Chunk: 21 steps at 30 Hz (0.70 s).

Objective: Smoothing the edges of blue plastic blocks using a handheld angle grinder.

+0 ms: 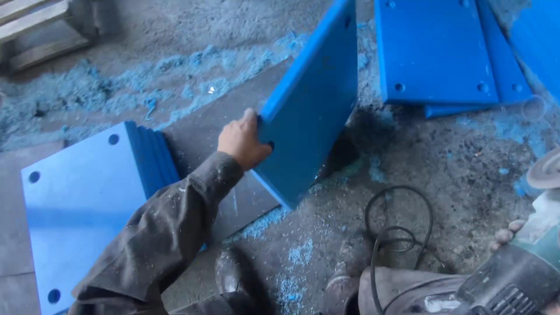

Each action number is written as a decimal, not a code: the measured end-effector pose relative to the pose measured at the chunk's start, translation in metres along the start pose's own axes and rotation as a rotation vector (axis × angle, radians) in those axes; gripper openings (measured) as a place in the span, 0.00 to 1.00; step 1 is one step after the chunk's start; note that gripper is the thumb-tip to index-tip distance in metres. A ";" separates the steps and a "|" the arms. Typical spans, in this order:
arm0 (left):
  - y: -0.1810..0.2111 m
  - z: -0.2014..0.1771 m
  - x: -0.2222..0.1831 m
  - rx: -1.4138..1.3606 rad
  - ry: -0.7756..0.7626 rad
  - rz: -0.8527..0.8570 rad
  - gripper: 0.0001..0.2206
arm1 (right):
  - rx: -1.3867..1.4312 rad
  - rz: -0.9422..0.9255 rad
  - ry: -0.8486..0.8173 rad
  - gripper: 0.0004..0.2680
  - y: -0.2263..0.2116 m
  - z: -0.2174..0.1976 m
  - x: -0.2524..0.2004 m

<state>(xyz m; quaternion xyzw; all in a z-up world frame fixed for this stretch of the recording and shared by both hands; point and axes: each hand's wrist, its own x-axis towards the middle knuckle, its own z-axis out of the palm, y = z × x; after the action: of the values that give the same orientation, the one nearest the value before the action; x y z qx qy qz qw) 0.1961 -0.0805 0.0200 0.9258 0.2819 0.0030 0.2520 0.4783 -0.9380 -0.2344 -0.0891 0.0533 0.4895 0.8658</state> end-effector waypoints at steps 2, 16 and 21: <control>-0.010 -0.017 -0.022 0.142 0.065 0.108 0.23 | -0.035 0.054 -0.048 0.16 0.005 0.008 0.058; -0.002 -0.001 -0.168 0.187 0.218 -0.081 0.24 | -0.966 -0.103 0.766 0.24 0.246 0.326 0.148; 0.024 0.024 -0.163 0.456 0.333 -0.015 0.38 | -0.923 -0.015 0.891 0.24 0.223 0.303 0.148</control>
<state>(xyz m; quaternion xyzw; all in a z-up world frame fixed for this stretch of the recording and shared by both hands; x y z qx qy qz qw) 0.0748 -0.1940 0.0326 0.9431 0.3198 0.0895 -0.0124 0.3646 -0.6390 0.0131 -0.6478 0.1911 0.3721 0.6367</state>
